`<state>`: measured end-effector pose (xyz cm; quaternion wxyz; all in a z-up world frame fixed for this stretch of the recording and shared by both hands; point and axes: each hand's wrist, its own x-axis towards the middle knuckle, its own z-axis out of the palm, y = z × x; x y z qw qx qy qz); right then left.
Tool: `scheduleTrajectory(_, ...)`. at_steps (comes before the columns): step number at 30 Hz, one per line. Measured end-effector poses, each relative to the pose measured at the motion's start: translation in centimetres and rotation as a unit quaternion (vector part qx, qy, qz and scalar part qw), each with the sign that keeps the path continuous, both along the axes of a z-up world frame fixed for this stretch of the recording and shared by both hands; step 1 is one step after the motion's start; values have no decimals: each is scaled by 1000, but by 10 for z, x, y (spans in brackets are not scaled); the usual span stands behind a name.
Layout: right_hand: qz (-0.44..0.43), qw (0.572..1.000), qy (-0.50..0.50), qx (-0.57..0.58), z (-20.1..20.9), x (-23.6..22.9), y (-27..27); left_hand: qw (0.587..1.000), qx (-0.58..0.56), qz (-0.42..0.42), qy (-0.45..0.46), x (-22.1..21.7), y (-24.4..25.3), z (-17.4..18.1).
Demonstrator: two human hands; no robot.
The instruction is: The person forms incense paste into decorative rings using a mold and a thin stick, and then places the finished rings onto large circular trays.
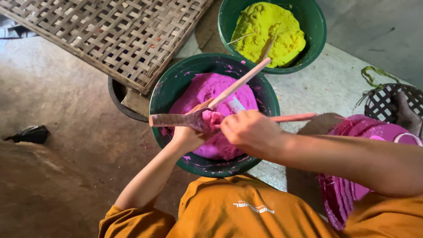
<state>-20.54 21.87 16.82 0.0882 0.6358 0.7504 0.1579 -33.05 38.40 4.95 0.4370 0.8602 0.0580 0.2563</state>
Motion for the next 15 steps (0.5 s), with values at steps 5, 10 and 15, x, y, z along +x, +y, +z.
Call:
scheduleTrajectory(5,-102,994,23,-43,82,6,-20,968,234,94,16,-16,29,16)
scheduleTrajectory(10,-75,996,33,-25,37,-4,23,987,111,89,77,1,18,22)
scheduleTrajectory(15,-57,997,17,-50,8,-10,22,985,135,84,75,11,9,20)
